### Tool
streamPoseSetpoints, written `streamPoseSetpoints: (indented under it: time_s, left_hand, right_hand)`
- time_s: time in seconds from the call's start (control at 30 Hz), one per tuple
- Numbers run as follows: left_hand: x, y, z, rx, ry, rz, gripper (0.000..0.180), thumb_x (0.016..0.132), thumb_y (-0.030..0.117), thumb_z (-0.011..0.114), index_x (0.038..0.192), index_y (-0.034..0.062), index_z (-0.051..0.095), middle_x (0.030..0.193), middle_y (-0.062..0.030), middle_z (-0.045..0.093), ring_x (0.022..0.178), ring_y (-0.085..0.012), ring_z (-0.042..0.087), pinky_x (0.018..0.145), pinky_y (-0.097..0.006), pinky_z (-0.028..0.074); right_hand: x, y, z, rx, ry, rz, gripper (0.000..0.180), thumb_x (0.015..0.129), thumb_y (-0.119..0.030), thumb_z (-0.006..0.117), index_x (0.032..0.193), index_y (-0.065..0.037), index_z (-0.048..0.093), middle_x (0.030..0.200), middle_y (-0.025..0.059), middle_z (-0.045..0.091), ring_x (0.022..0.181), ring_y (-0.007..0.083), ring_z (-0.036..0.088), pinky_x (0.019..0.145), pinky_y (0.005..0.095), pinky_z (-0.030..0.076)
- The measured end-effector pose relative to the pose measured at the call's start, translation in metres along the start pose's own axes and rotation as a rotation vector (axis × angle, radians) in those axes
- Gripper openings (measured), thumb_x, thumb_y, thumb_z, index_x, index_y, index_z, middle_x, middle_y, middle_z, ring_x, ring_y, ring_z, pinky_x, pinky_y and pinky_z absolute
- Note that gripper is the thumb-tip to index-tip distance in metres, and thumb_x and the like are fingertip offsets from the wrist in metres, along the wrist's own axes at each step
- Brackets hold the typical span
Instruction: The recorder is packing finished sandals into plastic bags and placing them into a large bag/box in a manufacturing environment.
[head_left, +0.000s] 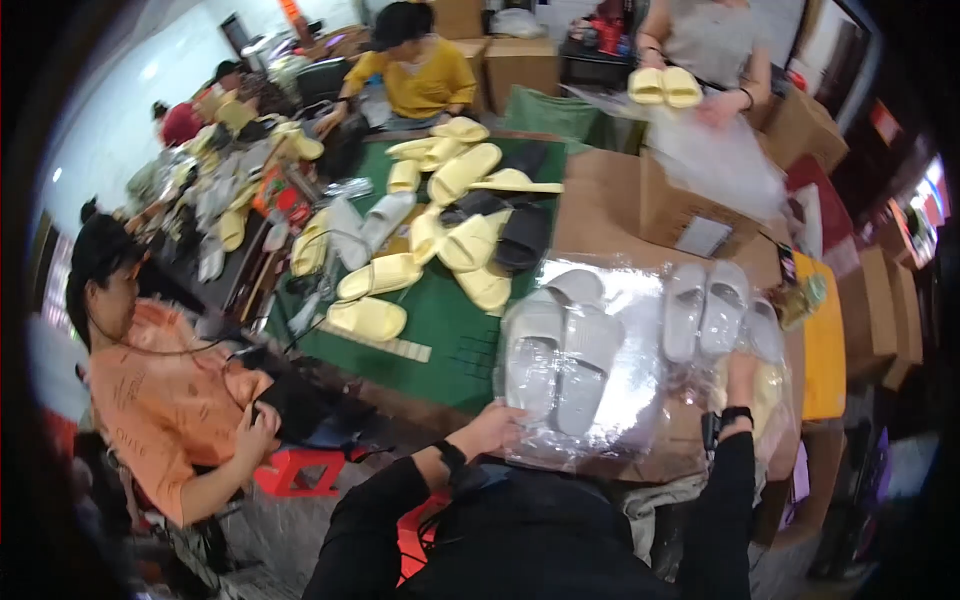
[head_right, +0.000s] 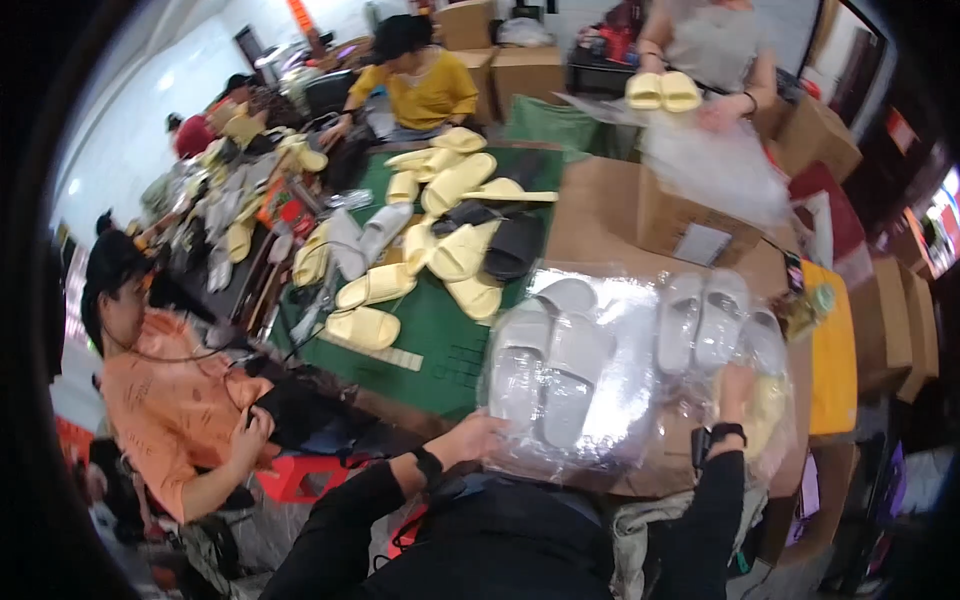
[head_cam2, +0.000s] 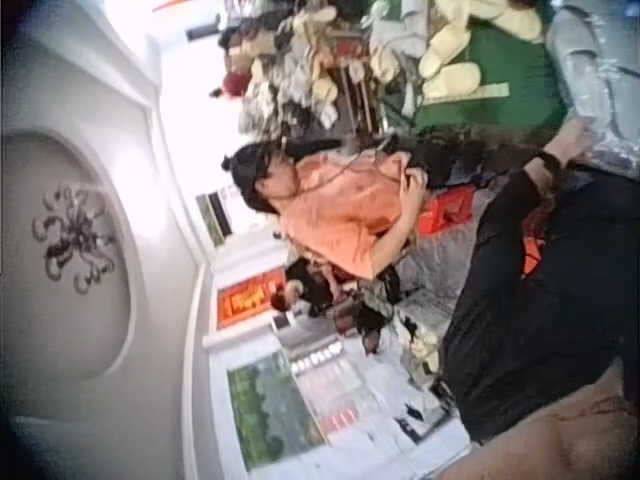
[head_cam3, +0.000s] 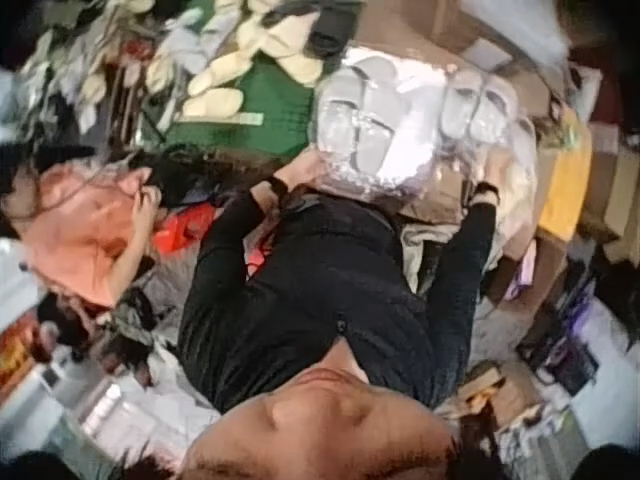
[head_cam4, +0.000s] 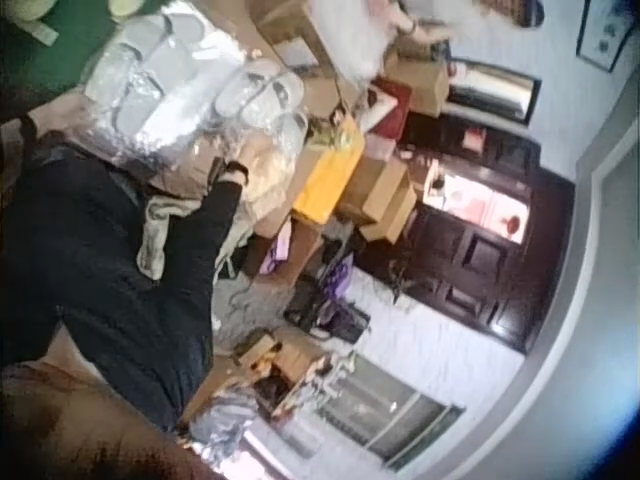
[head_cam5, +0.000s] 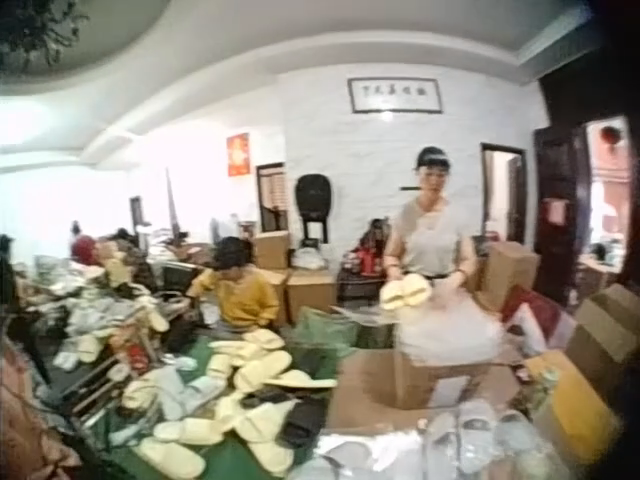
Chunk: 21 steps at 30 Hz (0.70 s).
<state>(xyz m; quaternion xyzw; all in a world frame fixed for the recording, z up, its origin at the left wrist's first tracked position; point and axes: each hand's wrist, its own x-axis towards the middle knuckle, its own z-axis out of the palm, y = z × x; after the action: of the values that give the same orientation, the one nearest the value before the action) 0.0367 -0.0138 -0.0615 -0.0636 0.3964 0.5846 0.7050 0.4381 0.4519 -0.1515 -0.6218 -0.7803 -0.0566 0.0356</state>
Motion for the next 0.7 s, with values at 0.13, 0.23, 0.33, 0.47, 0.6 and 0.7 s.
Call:
streamPoseSetpoints:
  time_s: [0.13, 0.23, 0.33, 0.47, 0.6, 0.7]
  left_hand:
    - [-0.029, 0.001, -0.003, -0.001, 0.178, 0.049, 0.042, 0.084, -0.003, 0.050, 0.123, 0.0040, 0.038, 0.116, -0.0156, 0.052, 0.103, -0.0311, 0.056, 0.086, -0.047, 0.050]
    - [-0.025, 0.004, -0.006, 0.001, 0.095, 0.026, 0.047, 0.084, -0.002, 0.049, 0.127, 0.0098, 0.035, 0.117, -0.0122, 0.051, 0.103, -0.0309, 0.056, 0.085, -0.049, 0.050]
    - [-0.030, 0.013, 0.003, -0.006, 0.066, -0.107, 0.052, 0.083, -0.005, 0.048, 0.128, 0.0140, 0.032, 0.124, -0.0135, 0.044, 0.107, -0.0328, 0.053, 0.089, -0.052, 0.046]
    - [-0.025, 0.009, -0.010, 0.026, 0.036, -0.046, 0.049, 0.080, -0.004, 0.048, 0.125, 0.0127, 0.034, 0.119, -0.0108, 0.049, 0.101, -0.0326, 0.056, 0.085, -0.052, 0.048]
    - [-0.035, 0.011, -0.007, -0.086, -0.014, -0.031, 0.050, 0.077, -0.007, 0.047, 0.123, 0.0062, 0.031, 0.121, -0.0145, 0.044, 0.102, -0.0378, 0.055, 0.086, -0.052, 0.047]
    - [-0.039, 0.016, 0.000, -0.096, 0.020, -0.022, 0.050, 0.078, -0.007, 0.046, 0.123, 0.0067, 0.031, 0.119, -0.0144, 0.045, 0.101, -0.0386, 0.055, 0.086, -0.052, 0.047]
  right_hand:
    - [-0.012, -0.102, -0.091, 1.027, -0.120, 0.096, 0.019, 0.077, -0.023, 0.053, 0.085, -0.006, 0.057, 0.083, 0.0115, 0.059, 0.080, 0.0243, 0.058, 0.063, 0.0423, 0.045]
    - [-0.012, -0.124, -0.141, 1.608, -0.512, 0.531, 0.034, 0.080, -0.033, 0.050, 0.103, -0.008, 0.052, 0.101, 0.0097, 0.054, 0.090, 0.0264, 0.049, 0.069, 0.0469, 0.040]
    - [-0.018, -0.142, -0.181, 1.883, -0.826, 0.345, 0.033, 0.084, -0.034, 0.049, 0.106, -0.011, 0.044, 0.106, 0.0081, 0.047, 0.099, 0.0283, 0.047, 0.085, 0.0568, 0.034]
    - [-0.060, -0.200, -0.261, 2.078, -0.727, 0.343, 0.026, 0.085, -0.028, 0.051, 0.102, -0.010, 0.043, 0.119, 0.0143, 0.046, 0.119, 0.0350, 0.040, 0.096, 0.0640, 0.027]
    - [-0.117, -0.249, -0.335, 2.200, -0.710, 0.211, 0.031, 0.087, -0.023, 0.047, 0.113, -0.007, 0.042, 0.129, 0.0171, 0.042, 0.122, 0.0370, 0.038, 0.099, 0.0598, 0.031]
    - [-0.155, -0.277, -0.355, 2.296, -0.818, 0.171, 0.038, 0.088, -0.018, 0.043, 0.124, -0.005, 0.038, 0.134, 0.0205, 0.038, 0.121, 0.0368, 0.041, 0.099, 0.0534, 0.037]
